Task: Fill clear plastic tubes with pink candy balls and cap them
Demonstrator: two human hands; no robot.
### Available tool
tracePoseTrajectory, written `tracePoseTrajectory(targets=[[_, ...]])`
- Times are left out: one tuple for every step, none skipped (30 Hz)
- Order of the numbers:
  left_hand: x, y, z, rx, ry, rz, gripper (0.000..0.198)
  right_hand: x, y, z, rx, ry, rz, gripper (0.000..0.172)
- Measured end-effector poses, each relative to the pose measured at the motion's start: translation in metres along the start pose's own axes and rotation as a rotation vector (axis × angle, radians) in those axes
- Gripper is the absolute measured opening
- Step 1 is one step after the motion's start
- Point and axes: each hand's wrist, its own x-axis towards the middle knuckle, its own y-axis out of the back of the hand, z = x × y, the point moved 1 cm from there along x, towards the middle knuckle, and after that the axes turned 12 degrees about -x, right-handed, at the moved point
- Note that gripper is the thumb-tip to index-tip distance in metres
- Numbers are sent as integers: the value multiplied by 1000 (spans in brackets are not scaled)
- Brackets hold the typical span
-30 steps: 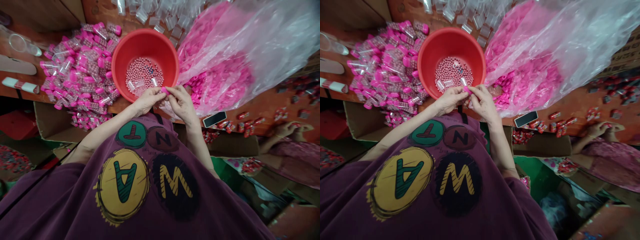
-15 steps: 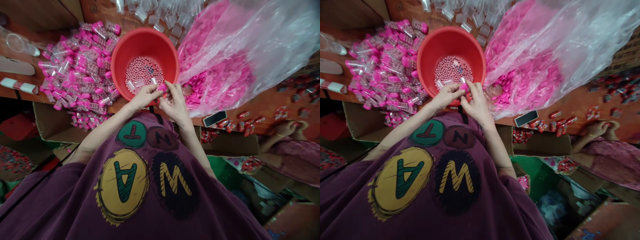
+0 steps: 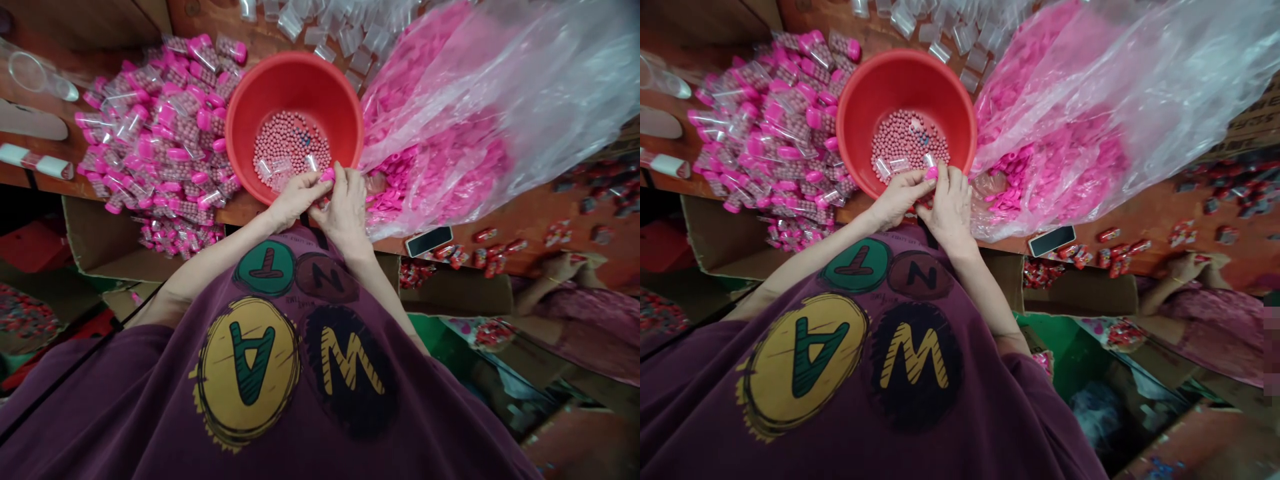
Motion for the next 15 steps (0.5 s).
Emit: tracePoseTrajectory(targets=[[0, -1, -1, -3, -5, 15, 22, 0, -2, 1, 8, 3, 3, 71], [0, -2, -3, -4, -7, 28, 21, 1, -4, 3, 20, 8, 4, 69], [0, -3, -3, -5, -4, 41, 20, 3, -7, 6, 31, 16, -1, 67], [0, -4, -4, -6, 1, 52, 20, 4, -10, 9, 43, 23, -10, 66], [0, -4, -5, -9, 9, 61, 20, 6, -14, 12, 54, 29, -22, 66], [1, -4, -5, -13, 21, 69, 20, 8, -19, 15, 60, 37, -36, 66], [1, -3, -6, -19, 36, 78, 21, 9, -23, 17, 61, 46, -46, 66], [2, -1, -6, -27, 51, 87, 20, 11, -27, 20, 57, 55, -49, 67], [3, 1, -7, -37, 66, 98, 19, 12, -31, 22, 49, 63, -41, 67], [4, 2, -7, -50, 80, 109, 18, 12, -34, 24, 38, 70, -28, 67], [5, 4, -7, -68, 92, 119, 16, 12, -37, 25, 27, 73, -14, 69], [5, 6, -7, -86, 102, 126, 15, 12, -39, 25, 15, 73, -3, 71], [5, 8, -7, -100, 112, 129, 15, 11, -40, 25, 1, 71, -3, 73], [5, 9, -8, -107, 122, 127, 16, 10, -41, 25, -17, 69, -14, 74], [5, 10, -8, -106, 136, 126, 17, 8, -42, 24, -38, 68, -38, 73]])
